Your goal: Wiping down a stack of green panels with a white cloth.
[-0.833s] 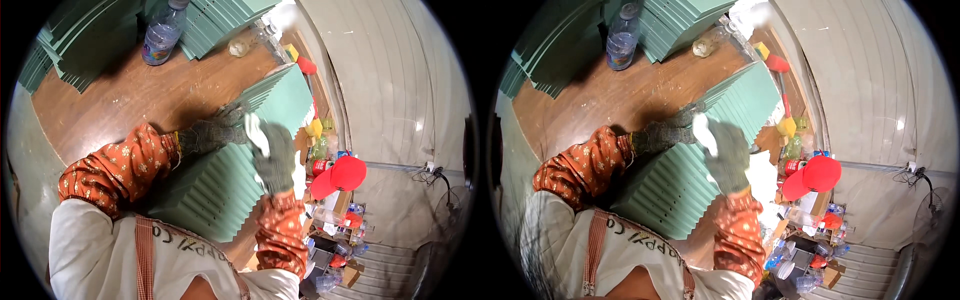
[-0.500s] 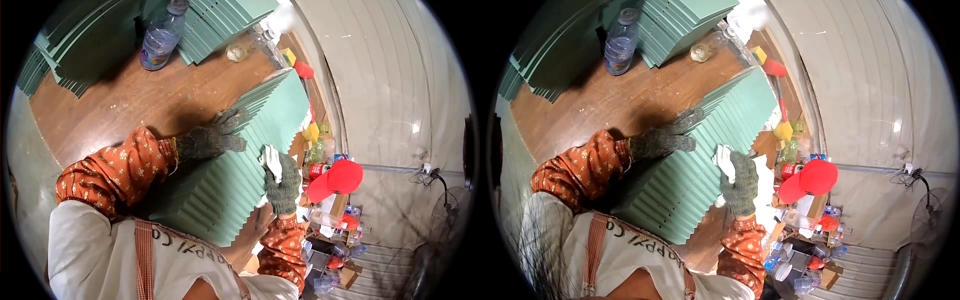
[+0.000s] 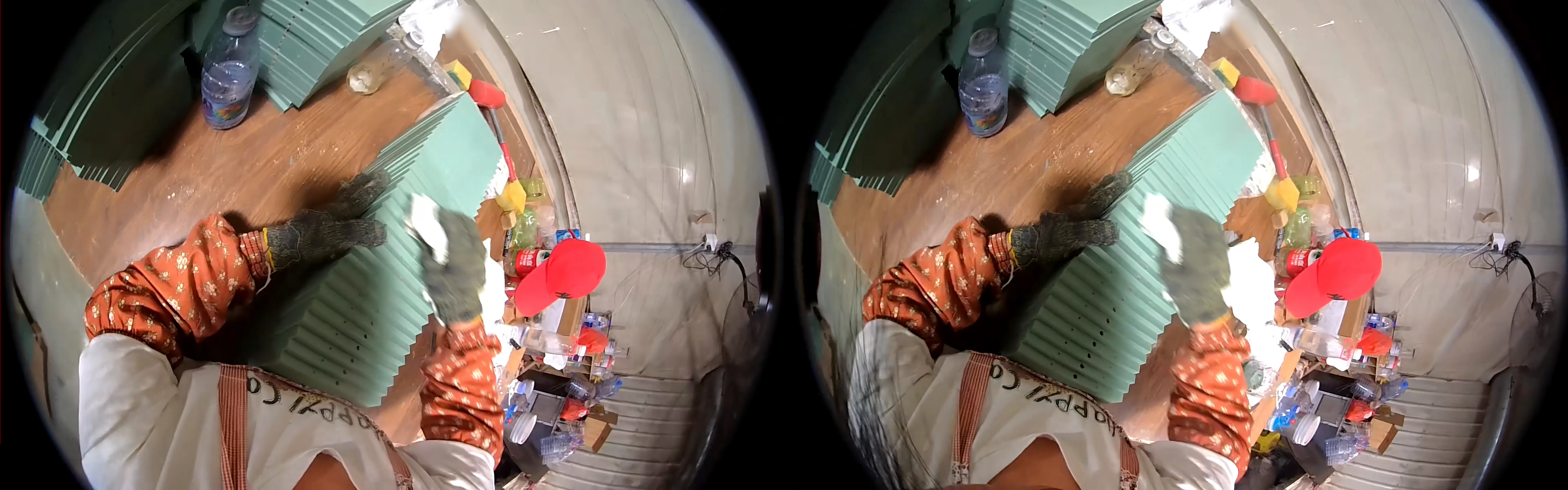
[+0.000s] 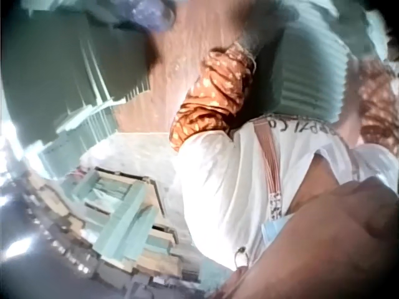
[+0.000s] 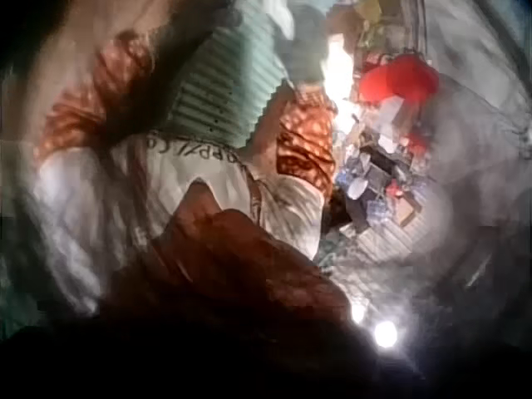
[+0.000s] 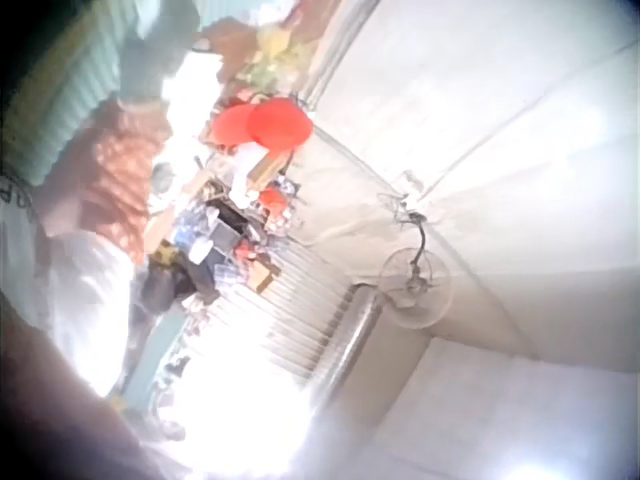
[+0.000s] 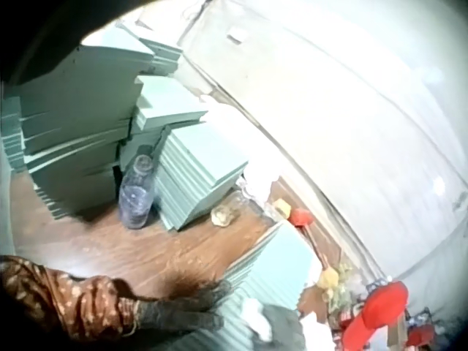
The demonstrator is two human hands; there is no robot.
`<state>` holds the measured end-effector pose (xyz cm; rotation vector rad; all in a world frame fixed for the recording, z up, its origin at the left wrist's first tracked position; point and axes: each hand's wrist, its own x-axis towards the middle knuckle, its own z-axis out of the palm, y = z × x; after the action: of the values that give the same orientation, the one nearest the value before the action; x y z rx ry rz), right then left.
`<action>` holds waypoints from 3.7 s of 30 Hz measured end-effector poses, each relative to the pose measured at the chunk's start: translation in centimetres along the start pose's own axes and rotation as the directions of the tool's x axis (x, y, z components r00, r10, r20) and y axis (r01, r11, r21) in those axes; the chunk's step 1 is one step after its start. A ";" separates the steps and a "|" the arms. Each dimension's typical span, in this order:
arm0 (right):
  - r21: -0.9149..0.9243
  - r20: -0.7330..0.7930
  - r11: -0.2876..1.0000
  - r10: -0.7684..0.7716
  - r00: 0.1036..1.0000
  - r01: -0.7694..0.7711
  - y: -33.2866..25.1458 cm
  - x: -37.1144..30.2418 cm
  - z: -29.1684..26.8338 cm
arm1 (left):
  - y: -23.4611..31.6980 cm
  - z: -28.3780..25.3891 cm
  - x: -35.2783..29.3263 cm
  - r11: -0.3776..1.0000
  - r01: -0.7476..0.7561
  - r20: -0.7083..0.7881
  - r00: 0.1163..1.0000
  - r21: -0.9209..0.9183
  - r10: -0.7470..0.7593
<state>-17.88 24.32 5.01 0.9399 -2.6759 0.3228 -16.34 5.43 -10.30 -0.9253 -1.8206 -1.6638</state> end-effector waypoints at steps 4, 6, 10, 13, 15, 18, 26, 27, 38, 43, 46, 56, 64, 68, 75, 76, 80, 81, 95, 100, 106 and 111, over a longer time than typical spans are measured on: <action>-0.137 -0.044 0.990 0.003 0.999 -0.009 2.9 -3.8 -1.4 | 0.8 0.2 1.1 0.960 0.159 0.095 0.985 -0.230 -0.141; -0.057 0.039 0.997 0.049 0.998 -0.047 1.1 -1.3 -1.1 | 1.7 0.1 1.3 0.861 0.378 0.164 0.925 -0.341 -0.341; 0.071 0.049 0.990 -0.125 0.991 0.121 -2.6 5.9 1.5 | 2.9 0.0 2.9 0.726 0.533 0.206 0.844 -0.434 -0.496; 0.056 0.019 0.987 -0.152 0.988 0.151 -2.6 5.6 1.3 | 2.8 -0.6 3.1 0.723 0.596 0.269 0.803 -0.349 -0.532; 0.003 -0.006 0.998 -0.058 0.998 0.058 -1.2 2.4 0.5 | 3.3 -1.4 2.6 0.776 0.586 0.253 0.807 -0.234 -0.533; -0.095 -0.064 0.979 0.176 0.982 -0.181 4.4 -4.8 -1.4 | 4.0 -1.3 3.2 0.693 0.585 0.263 0.810 -0.422 -0.523; 0.398 -0.251 0.685 0.721 0.646 -0.610 8.7 -10.6 -6.3 | 4.3 -3.9 8.9 0.486 0.830 0.467 0.556 -0.273 -0.687; 0.378 -0.308 0.701 0.712 0.631 -0.605 6.7 -7.8 -7.0 | 4.3 -4.5 9.4 0.491 0.831 0.459 0.554 -0.260 -0.694; 0.581 -0.280 0.726 0.603 0.747 -0.369 7.7 7.1 -2.1 | -3.2 -1.2 15.6 0.718 0.670 0.239 0.740 -0.187 -0.629; 0.041 -0.045 0.976 0.215 0.975 -0.214 12.7 11.0 2.7 | -5.4 0.7 16.3 0.704 0.605 0.233 0.795 -0.371 -0.560; 0.007 0.016 1.000 0.003 1.000 -0.003 9.7 15.9 4.9 | -9.3 1.2 15.1 0.370 0.556 0.362 0.801 -0.744 -0.476; -0.113 0.125 0.936 0.346 0.930 -0.333 13.7 7.9 1.7 | -5.3 -0.9 14.8 0.636 0.724 0.206 0.687 -0.268 -0.696; -0.057 0.234 0.997 0.065 0.970 -0.053 9.6 17.2 4.0 | -9.9 2.4 14.3 0.649 0.583 0.196 0.798 -0.489 -0.569; -0.036 0.147 0.952 0.304 0.941 -0.303 13.5 11.8 2.0 | -5.9 0.6 15.4 0.678 0.657 0.251 0.753 -0.331 -0.608; 0.232 -0.038 0.835 0.521 0.853 -0.499 20.2 6.4 -1.1 | -6.8 -0.4 16.3 0.742 0.638 0.161 0.770 -0.206 -0.617; 0.112 -0.129 0.888 0.458 0.879 -0.446 19.8 7.5 -2.1 | -3.8 -2.3 18.2 0.661 0.712 0.248 0.702 -0.236 -0.668; 0.053 0.026 0.855 0.515 0.857 -0.515 16.5 13.6 0.7 | -6.9 -3.4 19.0 0.406 0.840 0.398 0.532 -0.360 -0.747; 0.195 0.080 0.899 0.383 0.920 -0.391 16.7 14.4 2.1 | -11.5 -1.4 17.8 0.500 0.699 0.381 0.706 -0.512 -0.597; -0.138 -0.041 0.893 0.427 0.903 -0.429 21.5 11.0 1.8 | -11.9 1.1 18.9 0.419 0.623 0.389 0.761 -0.660 -0.519; 0.326 -0.125 0.700 0.698 0.705 -0.635 19.4 7.8 1.7 | -11.2 0.8 17.9 0.423 0.580 0.268 0.756 -0.696 -0.597; 0.168 -0.120 0.937 0.327 0.938 -0.305 10.0 10.9 -0.1 | -5.7 -0.8 21.1 0.598 0.681 0.412 0.732 -0.423 -0.543; 0.202 -0.033 0.830 0.537 0.843 -0.521 11.9 7.4 1.4 | -11.1 0.4 18.7 0.349 0.636 0.266 0.670 -0.689 -0.693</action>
<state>-31.18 28.74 4.86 0.1841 -2.8112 0.7234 -36.78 8.40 -3.49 -0.3042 -1.5087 -3.0890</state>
